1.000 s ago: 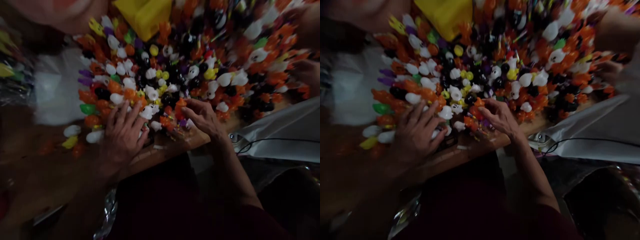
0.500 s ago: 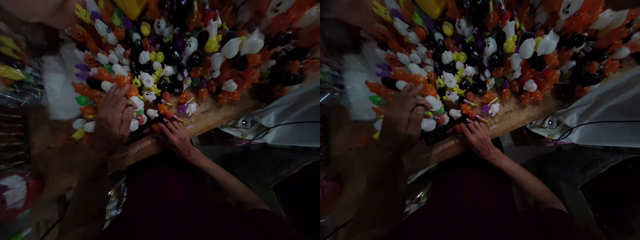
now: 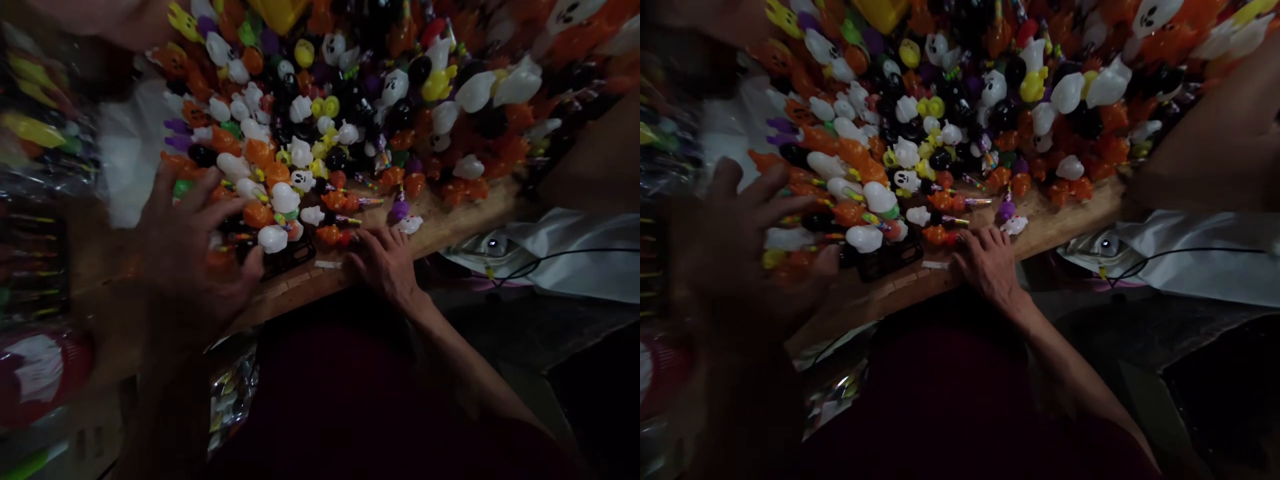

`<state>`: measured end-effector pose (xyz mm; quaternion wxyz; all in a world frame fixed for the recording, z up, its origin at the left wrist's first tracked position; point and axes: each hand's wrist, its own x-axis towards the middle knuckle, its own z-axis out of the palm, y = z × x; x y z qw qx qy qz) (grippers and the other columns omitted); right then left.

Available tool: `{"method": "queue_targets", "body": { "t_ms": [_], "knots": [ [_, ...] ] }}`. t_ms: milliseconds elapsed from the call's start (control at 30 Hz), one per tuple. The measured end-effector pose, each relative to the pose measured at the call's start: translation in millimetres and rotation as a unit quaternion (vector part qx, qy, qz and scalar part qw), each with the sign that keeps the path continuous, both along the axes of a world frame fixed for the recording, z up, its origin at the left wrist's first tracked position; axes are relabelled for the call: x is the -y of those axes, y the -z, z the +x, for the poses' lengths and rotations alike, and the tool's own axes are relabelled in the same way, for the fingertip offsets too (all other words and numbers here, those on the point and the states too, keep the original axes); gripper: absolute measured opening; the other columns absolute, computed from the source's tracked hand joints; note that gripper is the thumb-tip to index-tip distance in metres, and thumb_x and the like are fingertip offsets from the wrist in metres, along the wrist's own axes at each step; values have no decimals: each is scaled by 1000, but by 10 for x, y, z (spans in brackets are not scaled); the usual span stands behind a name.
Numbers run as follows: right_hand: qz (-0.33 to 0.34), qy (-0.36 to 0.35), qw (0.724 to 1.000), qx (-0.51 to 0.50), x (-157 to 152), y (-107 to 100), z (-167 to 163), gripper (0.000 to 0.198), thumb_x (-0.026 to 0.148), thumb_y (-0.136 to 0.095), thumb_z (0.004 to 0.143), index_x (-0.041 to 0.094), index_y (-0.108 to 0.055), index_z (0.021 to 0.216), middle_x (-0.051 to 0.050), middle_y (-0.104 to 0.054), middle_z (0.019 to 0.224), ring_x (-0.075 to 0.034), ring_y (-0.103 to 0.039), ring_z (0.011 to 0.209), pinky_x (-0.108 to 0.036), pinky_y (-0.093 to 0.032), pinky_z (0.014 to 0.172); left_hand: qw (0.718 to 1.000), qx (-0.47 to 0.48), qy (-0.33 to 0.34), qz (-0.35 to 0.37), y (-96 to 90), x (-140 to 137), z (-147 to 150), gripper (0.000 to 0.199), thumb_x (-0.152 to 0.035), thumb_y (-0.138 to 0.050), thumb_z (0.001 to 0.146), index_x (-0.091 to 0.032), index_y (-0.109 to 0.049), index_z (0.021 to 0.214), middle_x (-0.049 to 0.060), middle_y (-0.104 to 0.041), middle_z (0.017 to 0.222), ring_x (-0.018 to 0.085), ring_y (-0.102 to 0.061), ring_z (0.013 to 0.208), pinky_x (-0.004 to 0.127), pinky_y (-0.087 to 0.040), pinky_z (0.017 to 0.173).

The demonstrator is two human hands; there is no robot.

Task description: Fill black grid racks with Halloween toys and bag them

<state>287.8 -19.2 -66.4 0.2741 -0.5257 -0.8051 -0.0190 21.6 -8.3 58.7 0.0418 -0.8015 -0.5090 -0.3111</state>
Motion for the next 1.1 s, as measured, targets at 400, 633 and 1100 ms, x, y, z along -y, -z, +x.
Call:
{"method": "queue_targets", "body": {
  "t_ms": [400, 633, 1100],
  "knots": [
    [-26, -7, 999, -34, -50, 127, 26, 22, 29, -54, 101, 18, -65, 116, -11, -63, 105, -22, -55, 92, -37, -48, 81, 1000, 7, 27, -2, 262, -184, 99, 17, -30, -68, 92, -28, -74, 107, 2, -70, 133, 36, -58, 134, 61, -45, 115],
    [-105, -27, 993, -52, -140, 114, -51, 24, 24, -47, 102, 18, -69, 110, -12, -62, 101, -24, -54, 91, -37, -48, 79, 998, 30, -12, -49, 305, -244, 205, 10, -31, -70, 90, -26, -69, 99, 3, -70, 132, 33, -55, 137, 56, -40, 121],
    [-118, -55, 965, -228, -179, 96, -273, 20, 29, -51, 97, 18, -63, 108, -10, -71, 96, -21, -64, 85, -33, -53, 77, 998, 13, -6, -68, 344, -334, 204, 11, -31, -70, 86, -27, -62, 93, 3, -71, 129, 31, -55, 136, 59, -36, 121]
  ]
}}
